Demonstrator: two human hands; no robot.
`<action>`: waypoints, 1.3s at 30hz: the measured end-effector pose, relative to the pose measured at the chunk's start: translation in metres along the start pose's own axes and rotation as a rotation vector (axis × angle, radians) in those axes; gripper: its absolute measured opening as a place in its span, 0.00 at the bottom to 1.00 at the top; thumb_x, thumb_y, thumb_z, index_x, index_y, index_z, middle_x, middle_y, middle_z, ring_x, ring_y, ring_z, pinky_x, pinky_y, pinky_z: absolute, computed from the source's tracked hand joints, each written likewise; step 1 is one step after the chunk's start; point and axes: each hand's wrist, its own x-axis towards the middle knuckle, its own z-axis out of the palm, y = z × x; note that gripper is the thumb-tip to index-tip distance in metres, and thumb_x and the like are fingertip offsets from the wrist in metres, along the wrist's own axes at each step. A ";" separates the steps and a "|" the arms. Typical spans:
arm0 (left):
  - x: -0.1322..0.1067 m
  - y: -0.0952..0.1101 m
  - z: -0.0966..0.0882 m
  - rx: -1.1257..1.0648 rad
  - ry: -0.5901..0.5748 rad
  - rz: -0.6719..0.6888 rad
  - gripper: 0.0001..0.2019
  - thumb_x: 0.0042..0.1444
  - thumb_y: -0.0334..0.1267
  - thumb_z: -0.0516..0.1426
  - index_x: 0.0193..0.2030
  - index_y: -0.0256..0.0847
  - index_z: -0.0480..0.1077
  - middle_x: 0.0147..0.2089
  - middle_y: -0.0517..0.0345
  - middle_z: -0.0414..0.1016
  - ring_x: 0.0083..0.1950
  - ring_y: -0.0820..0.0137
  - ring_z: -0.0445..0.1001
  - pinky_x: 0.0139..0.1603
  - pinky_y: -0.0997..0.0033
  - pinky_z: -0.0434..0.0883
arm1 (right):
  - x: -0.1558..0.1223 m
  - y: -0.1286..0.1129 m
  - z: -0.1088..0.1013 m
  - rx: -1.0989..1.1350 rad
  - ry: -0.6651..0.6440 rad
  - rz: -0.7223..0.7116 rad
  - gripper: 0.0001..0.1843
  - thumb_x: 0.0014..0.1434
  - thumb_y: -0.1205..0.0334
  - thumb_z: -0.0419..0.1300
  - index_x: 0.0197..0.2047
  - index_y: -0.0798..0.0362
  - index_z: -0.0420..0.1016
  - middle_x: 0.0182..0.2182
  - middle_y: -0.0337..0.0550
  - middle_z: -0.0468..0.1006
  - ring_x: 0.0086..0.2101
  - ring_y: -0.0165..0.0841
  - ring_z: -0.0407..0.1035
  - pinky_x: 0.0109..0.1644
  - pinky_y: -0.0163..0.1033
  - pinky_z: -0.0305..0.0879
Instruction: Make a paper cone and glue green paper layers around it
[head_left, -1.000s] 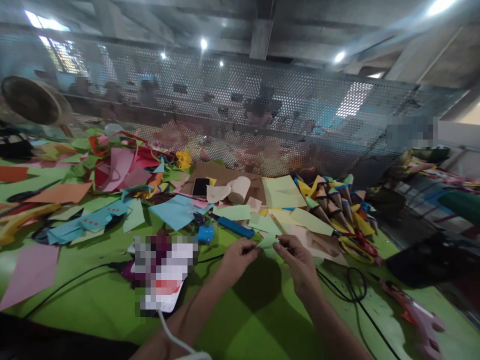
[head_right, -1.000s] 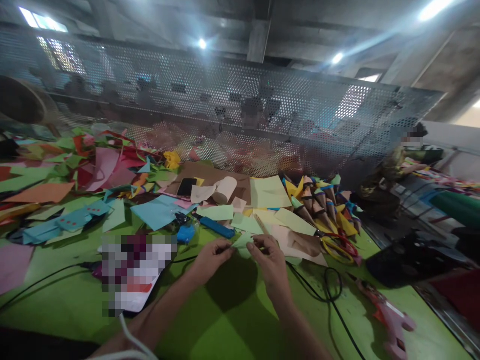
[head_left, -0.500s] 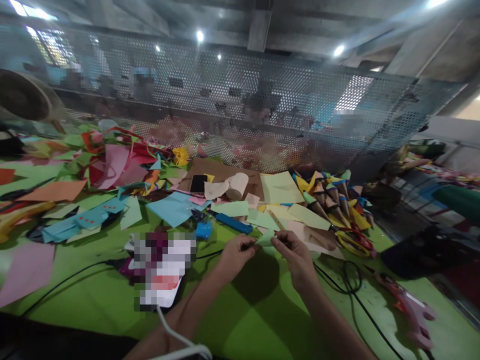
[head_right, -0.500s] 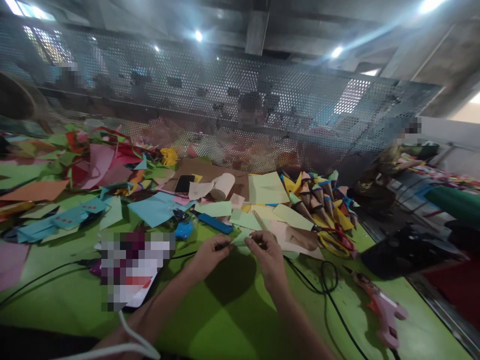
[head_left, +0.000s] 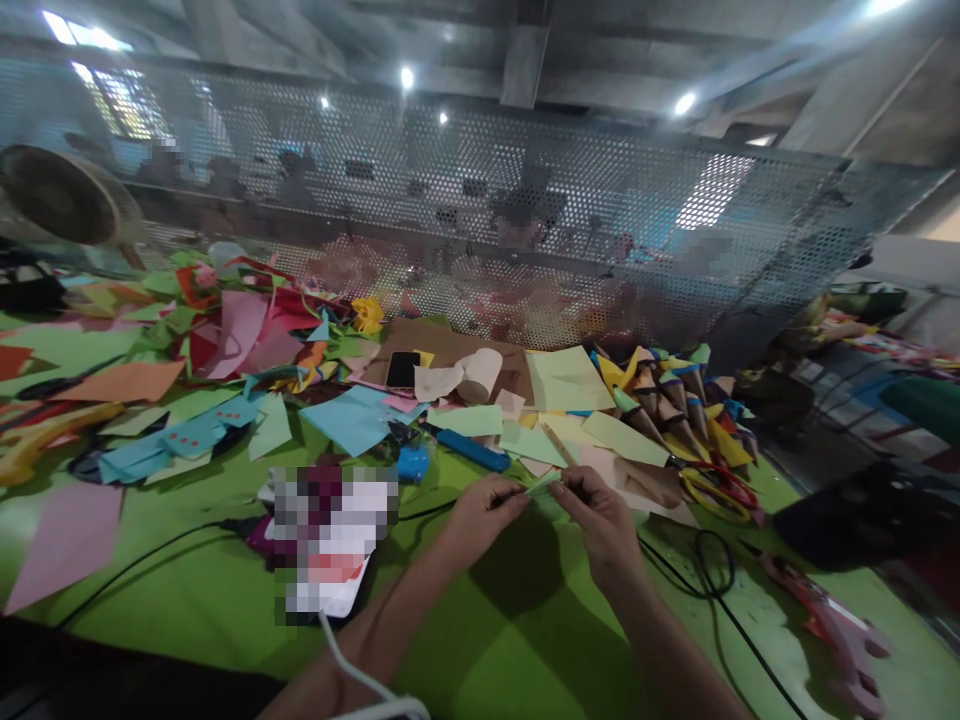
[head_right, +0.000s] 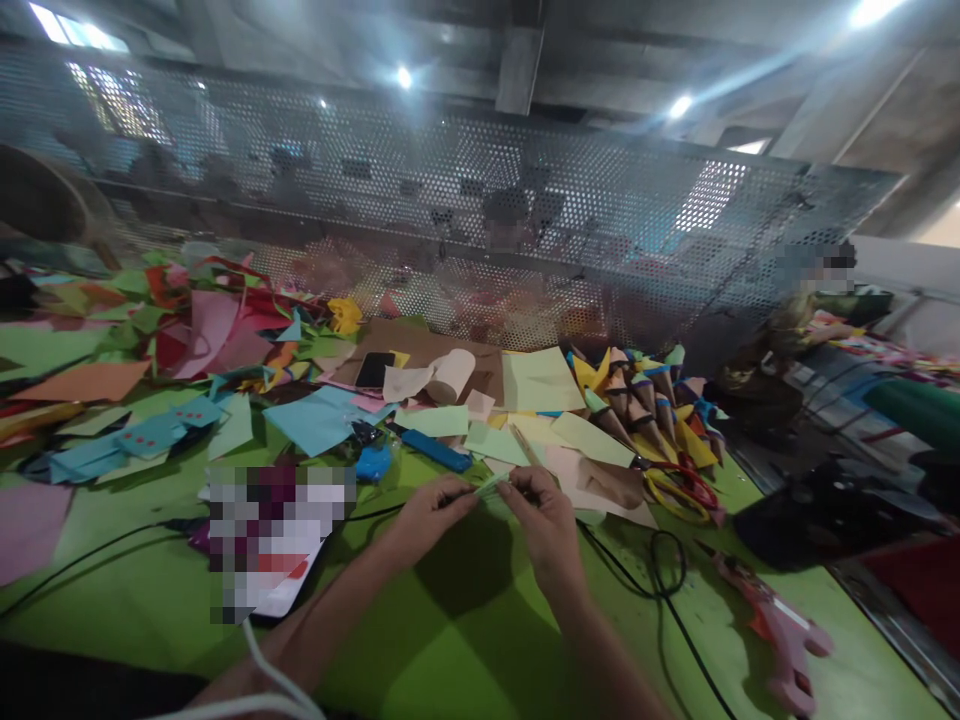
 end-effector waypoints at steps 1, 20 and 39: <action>0.000 0.000 0.000 0.003 -0.001 0.003 0.14 0.58 0.46 0.55 0.30 0.40 0.75 0.32 0.56 0.72 0.38 0.63 0.70 0.40 0.67 0.65 | 0.000 -0.001 0.000 0.003 -0.002 0.000 0.11 0.51 0.53 0.69 0.28 0.50 0.73 0.28 0.37 0.68 0.32 0.34 0.60 0.36 0.38 0.55; 0.003 -0.008 0.000 -0.044 0.086 -0.013 0.11 0.57 0.43 0.56 0.31 0.38 0.74 0.31 0.59 0.68 0.37 0.67 0.67 0.39 0.69 0.62 | -0.002 -0.005 0.002 0.025 -0.042 0.026 0.12 0.57 0.49 0.64 0.34 0.49 0.77 0.31 0.39 0.70 0.36 0.36 0.63 0.41 0.39 0.58; 0.005 0.004 -0.012 -0.405 0.129 -0.168 0.16 0.54 0.48 0.61 0.42 0.38 0.73 0.33 0.58 0.75 0.35 0.69 0.73 0.35 0.72 0.69 | 0.000 0.003 0.000 0.034 -0.032 0.000 0.11 0.53 0.53 0.68 0.38 0.48 0.81 0.42 0.44 0.73 0.46 0.41 0.66 0.50 0.42 0.64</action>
